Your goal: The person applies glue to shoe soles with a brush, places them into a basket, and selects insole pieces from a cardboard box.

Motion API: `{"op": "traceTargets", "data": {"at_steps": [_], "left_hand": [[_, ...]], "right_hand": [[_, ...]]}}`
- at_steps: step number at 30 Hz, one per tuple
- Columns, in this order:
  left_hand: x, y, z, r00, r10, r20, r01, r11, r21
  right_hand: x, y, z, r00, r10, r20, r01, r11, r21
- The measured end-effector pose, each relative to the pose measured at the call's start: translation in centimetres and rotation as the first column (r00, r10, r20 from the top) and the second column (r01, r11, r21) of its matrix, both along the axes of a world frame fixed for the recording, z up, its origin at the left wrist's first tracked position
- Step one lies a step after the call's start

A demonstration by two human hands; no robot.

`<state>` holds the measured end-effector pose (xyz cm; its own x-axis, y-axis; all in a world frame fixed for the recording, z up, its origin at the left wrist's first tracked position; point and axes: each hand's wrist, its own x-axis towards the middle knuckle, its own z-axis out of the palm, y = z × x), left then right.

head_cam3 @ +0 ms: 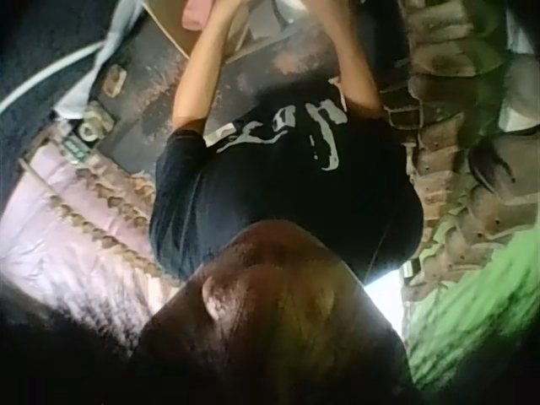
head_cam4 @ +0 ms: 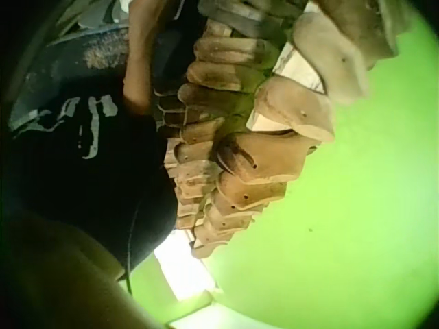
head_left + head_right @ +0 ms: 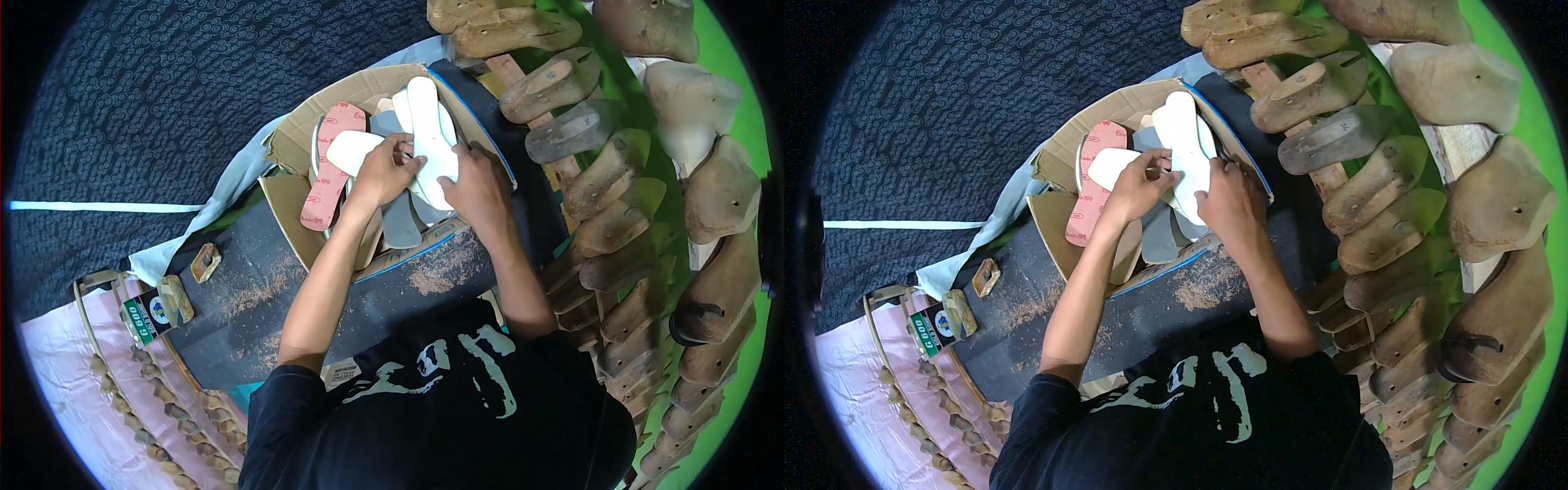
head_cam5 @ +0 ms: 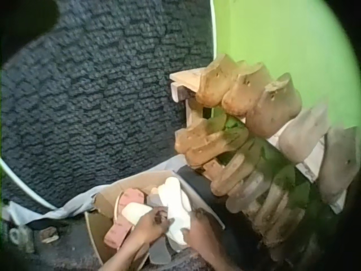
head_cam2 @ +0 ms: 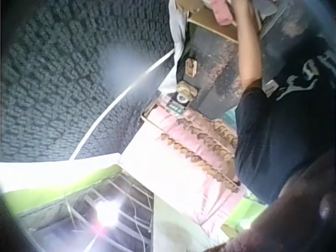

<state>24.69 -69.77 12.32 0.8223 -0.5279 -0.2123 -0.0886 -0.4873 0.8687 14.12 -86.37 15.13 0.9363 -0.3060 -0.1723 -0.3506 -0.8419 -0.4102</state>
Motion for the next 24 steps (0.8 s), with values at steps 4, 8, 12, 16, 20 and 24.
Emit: {"op": "traceTargets", "data": {"at_steps": [4, 8, 12, 16, 20, 24], "left_hand": [[0.5, 2.2, 2.2, 0.994, 0.062, -0.094, -0.071, 0.992, -0.100], [-1.8, 5.9, 5.4, 0.898, 0.151, -0.413, -0.328, 0.856, -0.400], [-4.8, 11.5, 6.6, 0.841, 0.161, -0.517, -0.453, 0.732, -0.509], [-7.8, 20.6, 5.3, 0.806, 0.382, -0.453, -0.591, 0.573, -0.568], [-12.2, 31.6, 5.2, 0.758, 0.467, -0.456, -0.648, 0.460, -0.607], [-18.8, 42.6, 2.6, 0.657, 0.583, -0.477, -0.745, 0.408, -0.527]], "right_hand": [[-0.2, -0.3, 0.1, 0.950, -0.060, 0.307, -0.014, 0.972, 0.235], [-0.9, 1.4, 2.1, 0.924, -0.214, 0.317, -0.133, 0.597, 0.791], [-2.4, 6.3, 3.3, 0.925, -0.207, 0.320, -0.241, 0.332, 0.912], [-4.6, 12.4, 3.7, 0.973, 0.027, 0.230, -0.231, 0.184, 0.955], [-6.7, 19.0, 4.7, 0.969, 0.187, 0.161, -0.191, 0.157, 0.969], [-8.5, 27.6, 3.2, 0.957, 0.260, 0.126, -0.185, 0.215, 0.959]]}}
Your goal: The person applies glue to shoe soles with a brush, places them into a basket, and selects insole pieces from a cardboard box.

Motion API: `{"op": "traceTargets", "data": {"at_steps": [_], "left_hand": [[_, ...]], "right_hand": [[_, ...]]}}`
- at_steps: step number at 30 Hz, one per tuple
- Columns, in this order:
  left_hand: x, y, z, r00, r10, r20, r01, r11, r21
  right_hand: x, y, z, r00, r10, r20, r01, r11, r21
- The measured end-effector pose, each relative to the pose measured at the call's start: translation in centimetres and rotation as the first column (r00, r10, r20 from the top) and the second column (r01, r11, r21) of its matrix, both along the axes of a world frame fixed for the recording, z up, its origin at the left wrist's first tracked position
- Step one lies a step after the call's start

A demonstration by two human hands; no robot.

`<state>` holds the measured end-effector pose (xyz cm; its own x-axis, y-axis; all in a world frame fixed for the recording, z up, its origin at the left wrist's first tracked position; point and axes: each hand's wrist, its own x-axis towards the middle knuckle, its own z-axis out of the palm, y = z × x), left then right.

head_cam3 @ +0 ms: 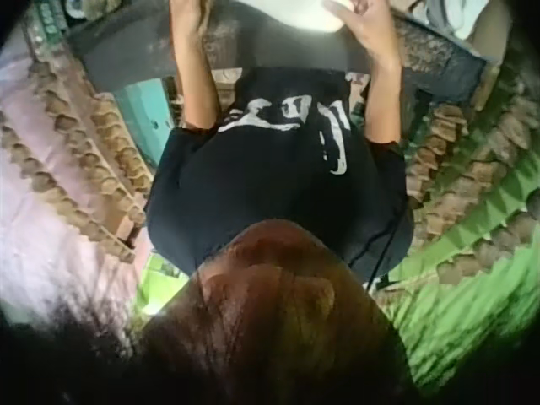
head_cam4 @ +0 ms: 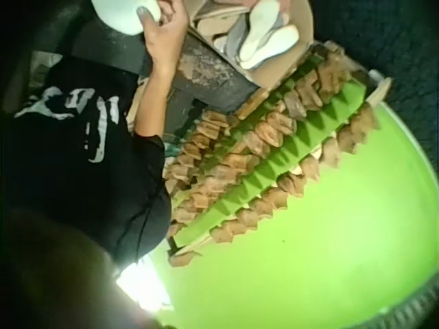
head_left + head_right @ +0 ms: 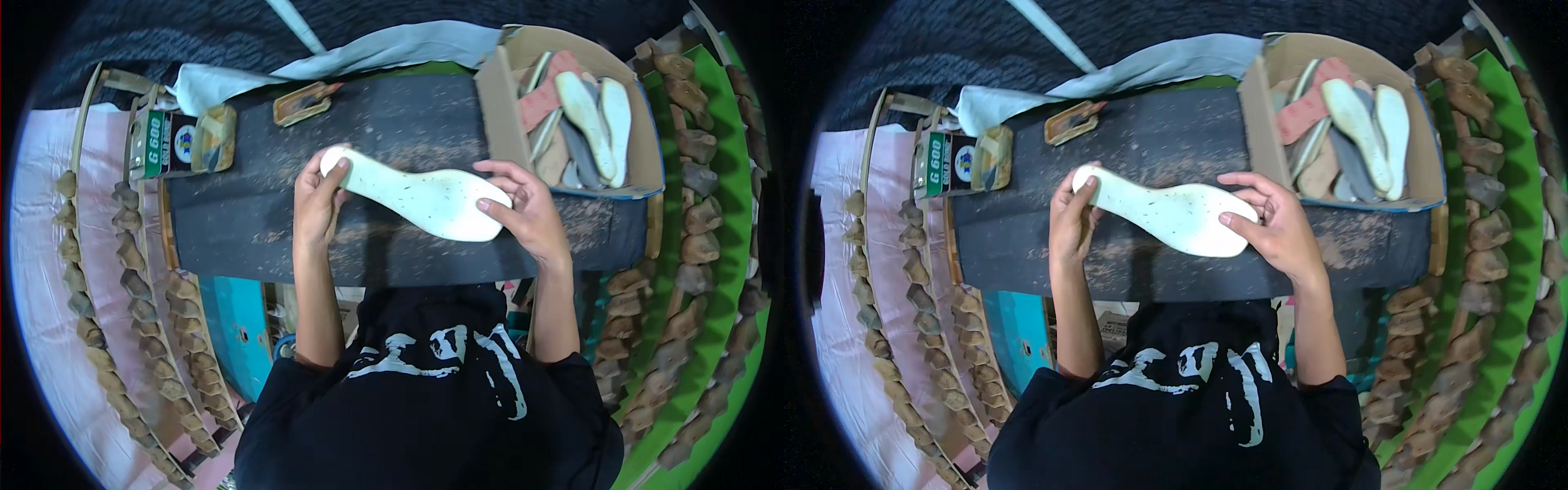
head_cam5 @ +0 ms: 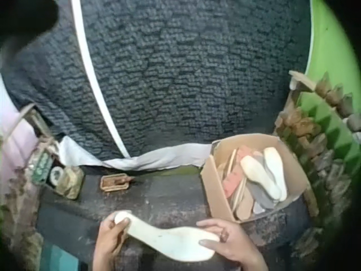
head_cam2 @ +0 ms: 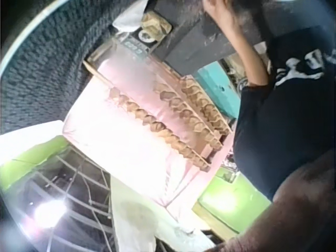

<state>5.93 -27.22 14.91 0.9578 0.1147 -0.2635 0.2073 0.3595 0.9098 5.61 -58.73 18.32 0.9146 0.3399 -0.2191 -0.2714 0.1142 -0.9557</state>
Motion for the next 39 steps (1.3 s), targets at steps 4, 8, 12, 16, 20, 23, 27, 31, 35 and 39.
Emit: {"op": "traceTargets", "data": {"at_steps": [4, 8, 12, 16, 20, 23, 27, 31, 35, 39], "left_hand": [[-4.0, 10.7, -6.1, 0.990, 0.006, -0.144, 0.044, 0.937, 0.345], [-6.0, 17.1, -11.2, 0.992, -0.019, -0.128, 0.080, 0.870, 0.487], [-6.2, 20.1, -11.0, 0.990, -0.044, -0.133, 0.127, 0.677, 0.725], [-6.2, 21.4, -10.8, 0.992, -0.111, -0.057, 0.112, 0.594, 0.797], [-6.5, 20.2, -9.5, 0.957, -0.272, 0.104, -0.009, 0.330, 0.944], [-6.2, 17.7, -9.2, 0.895, -0.432, 0.109, 0.029, 0.299, 0.954], [-5.9, 14.1, -9.1, 0.802, -0.595, 0.045, 0.062, 0.158, 0.986], [-6.0, 12.3, -10.5, 0.757, -0.653, -0.012, 0.133, 0.136, 0.982], [-5.7, 11.3, -8.9, 0.762, -0.641, 0.089, 0.081, 0.230, 0.970], [-4.7, 11.0, -7.5, 0.775, -0.564, 0.285, -0.051, 0.394, 0.918]], "right_hand": [[-1.3, 9.6, -9.0, 0.989, -0.145, -0.032, 0.134, 0.966, -0.220], [-1.8, 16.6, -14.0, 0.979, -0.186, 0.081, 0.200, 0.813, -0.547], [-2.8, 19.9, -15.9, 0.912, -0.331, 0.242, 0.409, 0.689, -0.599], [-4.1, 20.8, -16.3, 0.860, -0.351, 0.370, 0.509, 0.632, -0.584], [-5.7, 21.6, -15.9, 0.864, -0.425, 0.269, 0.497, 0.636, -0.591], [-7.1, 22.0, -16.4, 0.856, -0.461, 0.234, 0.501, 0.626, -0.598], [-8.0, 22.5, -16.8, 0.848, -0.486, 0.212, 0.502, 0.607, -0.616], [-7.9, 23.1, -16.6, 0.768, -0.638, -0.051, 0.597, 0.742, -0.305], [-7.7, 22.6, -13.0, 0.759, -0.614, -0.216, 0.633, 0.774, 0.022], [-7.1, 24.0, -8.8, 0.878, -0.465, -0.109, 0.474, 0.821, 0.318]]}}
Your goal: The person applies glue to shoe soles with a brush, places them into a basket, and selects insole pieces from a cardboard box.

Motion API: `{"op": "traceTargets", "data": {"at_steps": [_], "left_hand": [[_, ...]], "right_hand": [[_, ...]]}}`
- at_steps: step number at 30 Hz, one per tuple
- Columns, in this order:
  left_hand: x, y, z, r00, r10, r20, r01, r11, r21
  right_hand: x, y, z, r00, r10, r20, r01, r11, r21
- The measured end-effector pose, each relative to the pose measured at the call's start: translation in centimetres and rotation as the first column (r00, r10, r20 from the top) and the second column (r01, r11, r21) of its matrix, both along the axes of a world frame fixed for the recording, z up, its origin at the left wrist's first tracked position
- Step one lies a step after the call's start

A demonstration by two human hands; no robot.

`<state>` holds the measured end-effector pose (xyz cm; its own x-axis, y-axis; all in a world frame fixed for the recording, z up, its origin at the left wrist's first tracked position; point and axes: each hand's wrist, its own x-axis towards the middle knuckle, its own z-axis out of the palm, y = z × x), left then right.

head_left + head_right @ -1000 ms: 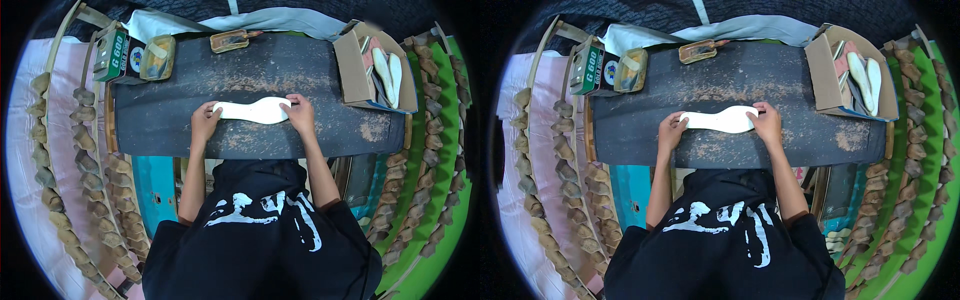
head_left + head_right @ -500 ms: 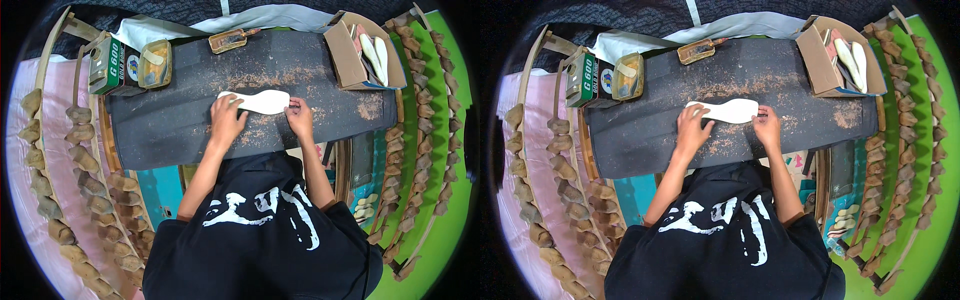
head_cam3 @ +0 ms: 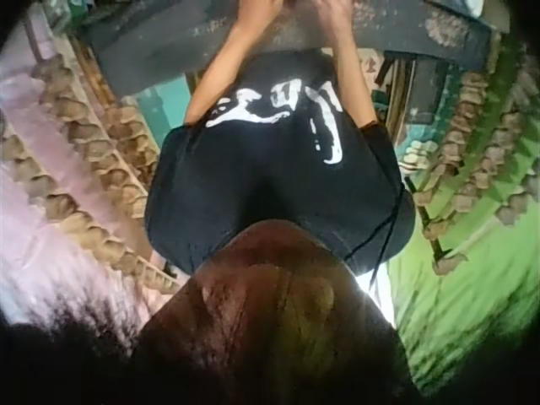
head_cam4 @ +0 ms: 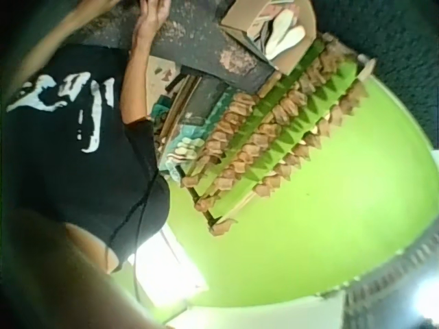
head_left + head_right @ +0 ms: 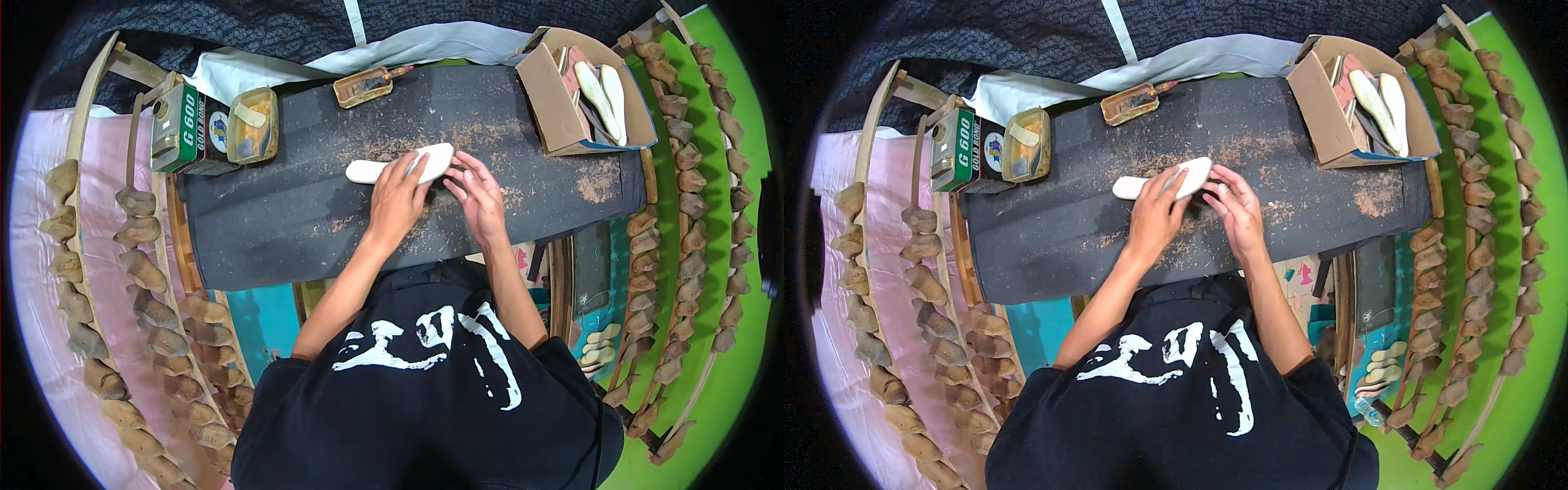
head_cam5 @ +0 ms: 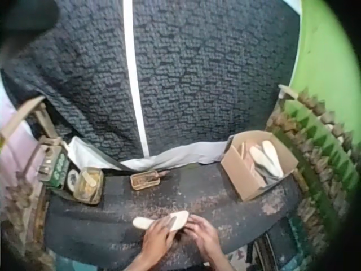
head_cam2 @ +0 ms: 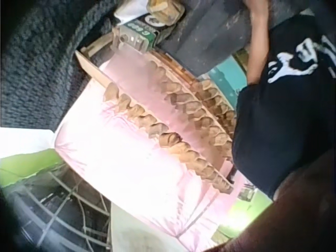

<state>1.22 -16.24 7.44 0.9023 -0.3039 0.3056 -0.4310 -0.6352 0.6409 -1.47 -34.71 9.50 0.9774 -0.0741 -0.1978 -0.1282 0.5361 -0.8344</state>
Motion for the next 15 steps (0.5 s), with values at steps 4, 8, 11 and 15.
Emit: {"op": "traceTargets", "data": {"at_steps": [4, 8, 11, 15], "left_hand": [[1.1, -0.2, 4.6, 0.992, 0.115, -0.054, -0.125, 0.957, -0.261], [0.5, 1.0, 5.4, 0.935, 0.033, -0.352, -0.301, 0.599, -0.742], [-0.6, 1.1, 5.7, 0.891, -0.091, -0.445, -0.434, 0.120, -0.893], [-2.0, 1.5, 2.7, 0.815, 0.005, -0.580, -0.580, -0.017, -0.815]], "right_hand": [[1.3, -0.5, -0.3, 0.994, 0.092, 0.064, -0.090, 0.995, -0.046], [2.5, -0.9, -1.7, 0.974, 0.210, -0.082, -0.225, 0.934, -0.277], [2.6, -1.1, -2.0, 0.931, 0.260, -0.255, -0.307, 0.937, -0.166], [2.9, -1.5, -5.0, 0.915, 0.335, -0.226, -0.335, 0.941, 0.037]]}}
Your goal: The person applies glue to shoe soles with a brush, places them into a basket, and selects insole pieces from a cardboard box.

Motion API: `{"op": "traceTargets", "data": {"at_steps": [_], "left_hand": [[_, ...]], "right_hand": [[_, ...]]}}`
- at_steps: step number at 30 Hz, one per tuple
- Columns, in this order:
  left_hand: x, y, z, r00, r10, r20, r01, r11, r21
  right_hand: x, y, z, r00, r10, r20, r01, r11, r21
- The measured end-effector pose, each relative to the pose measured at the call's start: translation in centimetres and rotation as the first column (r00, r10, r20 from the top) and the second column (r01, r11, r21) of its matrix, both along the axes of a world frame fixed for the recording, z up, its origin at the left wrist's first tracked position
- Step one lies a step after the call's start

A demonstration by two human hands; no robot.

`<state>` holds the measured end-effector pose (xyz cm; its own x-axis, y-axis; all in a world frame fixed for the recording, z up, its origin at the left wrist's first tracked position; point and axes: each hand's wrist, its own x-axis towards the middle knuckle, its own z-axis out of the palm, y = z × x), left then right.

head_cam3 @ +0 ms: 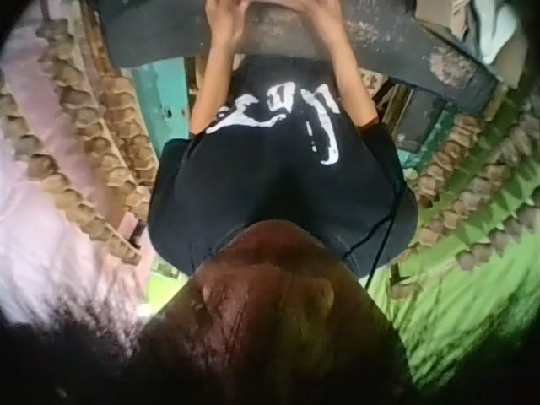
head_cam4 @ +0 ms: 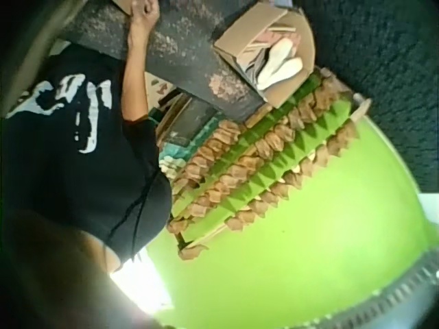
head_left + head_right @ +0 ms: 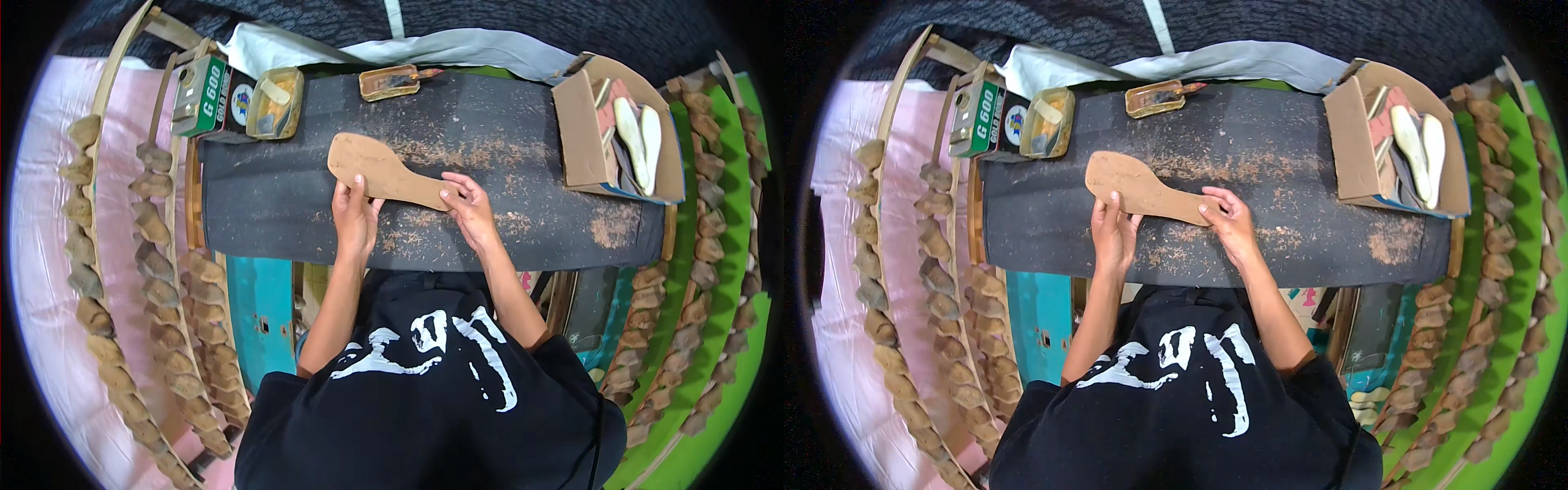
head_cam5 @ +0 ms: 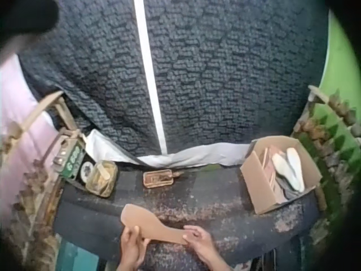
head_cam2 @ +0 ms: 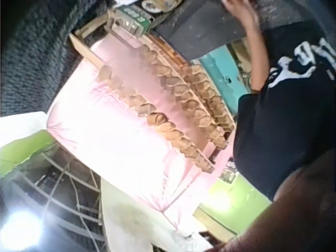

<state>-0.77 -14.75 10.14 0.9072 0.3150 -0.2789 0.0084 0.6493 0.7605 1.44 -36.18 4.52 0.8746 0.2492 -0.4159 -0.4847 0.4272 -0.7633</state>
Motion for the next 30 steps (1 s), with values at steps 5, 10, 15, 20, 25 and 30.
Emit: {"op": "traceTargets", "data": {"at_steps": [5, 10, 15, 20, 25, 30], "left_hand": [[-1.9, 4.9, -5.2, 0.963, 0.031, -0.267, 0.015, 0.986, 0.167], [-1.9, 9.9, -8.8, 0.878, -0.116, -0.465, 0.373, 0.775, 0.510], [-0.6, 10.5, -7.0, 0.851, -0.026, -0.525, 0.502, 0.335, 0.797], [2.7, 13.2, -4.3, 0.779, -0.055, -0.625, 0.627, 0.093, 0.773], [5.3, 15.6, -5.3, 0.858, -0.423, -0.292, 0.318, -0.011, 0.948], [5.1, 16.6, -8.1, 0.718, -0.641, -0.273, 0.213, -0.171, 0.962]], "right_hand": [[1.0, -0.6, -2.2, 0.980, 0.110, 0.164, -0.017, 0.876, -0.482], [1.7, 0.6, -2.1, 0.841, 0.362, 0.401, 0.184, 0.505, -0.843], [2.3, 2.2, -1.4, 0.791, 0.403, 0.460, 0.328, 0.355, -0.875], [8.0, 4.4, -0.4, 0.914, 0.207, 0.350, 0.233, 0.437, -0.868], [19.6, 5.3, -2.7, 0.926, -0.325, 0.194, 0.373, 0.867, -0.329], [24.4, 8.6, -1.6, 0.946, -0.189, 0.264, 0.280, 0.887, -0.368]]}}
